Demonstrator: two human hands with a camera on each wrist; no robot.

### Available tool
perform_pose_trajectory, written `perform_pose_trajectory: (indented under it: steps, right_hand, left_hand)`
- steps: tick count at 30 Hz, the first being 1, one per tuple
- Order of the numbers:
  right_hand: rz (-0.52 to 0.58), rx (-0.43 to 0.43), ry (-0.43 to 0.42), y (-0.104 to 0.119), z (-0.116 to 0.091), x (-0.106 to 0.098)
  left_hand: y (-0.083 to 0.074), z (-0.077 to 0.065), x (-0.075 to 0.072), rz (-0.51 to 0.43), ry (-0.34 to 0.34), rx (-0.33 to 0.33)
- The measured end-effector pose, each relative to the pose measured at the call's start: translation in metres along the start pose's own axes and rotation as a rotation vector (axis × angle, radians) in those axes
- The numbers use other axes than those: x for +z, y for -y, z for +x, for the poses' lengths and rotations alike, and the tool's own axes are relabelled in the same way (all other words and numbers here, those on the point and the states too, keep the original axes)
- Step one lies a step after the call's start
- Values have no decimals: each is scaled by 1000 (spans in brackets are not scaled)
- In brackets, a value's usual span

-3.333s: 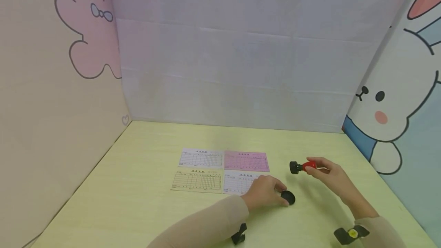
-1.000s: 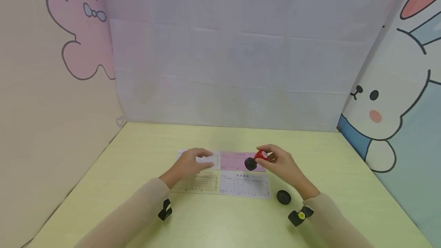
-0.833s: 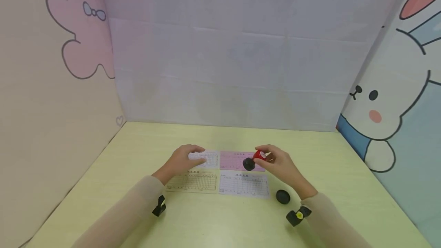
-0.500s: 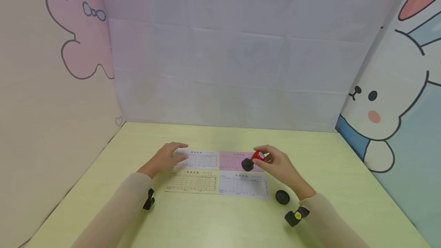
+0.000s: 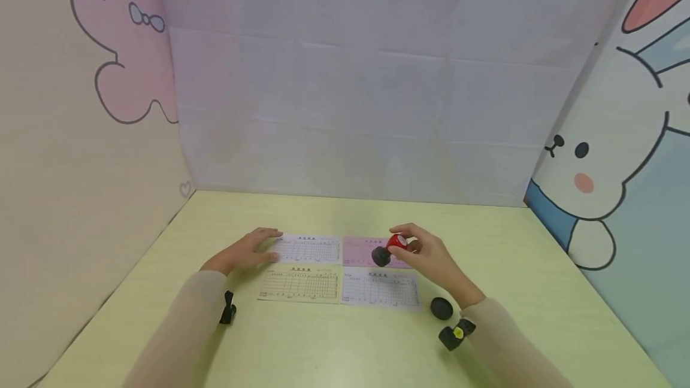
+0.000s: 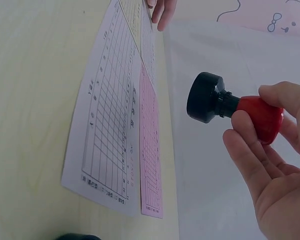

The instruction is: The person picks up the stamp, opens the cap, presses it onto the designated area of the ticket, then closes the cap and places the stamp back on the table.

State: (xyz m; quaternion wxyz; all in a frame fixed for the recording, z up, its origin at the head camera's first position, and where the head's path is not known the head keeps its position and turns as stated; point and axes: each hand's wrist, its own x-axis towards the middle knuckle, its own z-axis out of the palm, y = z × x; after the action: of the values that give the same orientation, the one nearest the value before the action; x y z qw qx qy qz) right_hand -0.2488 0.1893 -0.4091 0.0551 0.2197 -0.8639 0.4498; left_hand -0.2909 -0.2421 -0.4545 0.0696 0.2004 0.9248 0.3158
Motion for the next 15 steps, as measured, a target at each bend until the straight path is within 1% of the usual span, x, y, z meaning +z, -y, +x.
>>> perform_pose_trajectory:
  steps: [2, 8, 15]
  right_hand:
    - [16, 1, 0, 0, 1, 2]
    - [34, 1, 17, 2, 9, 12]
    - [51, -15, 41, 10, 16, 23]
  left_hand:
    - [1, 2, 0, -11, 9, 3]
    - [5, 4, 1, 35, 26, 19]
    - [3, 2, 1, -17, 56, 11]
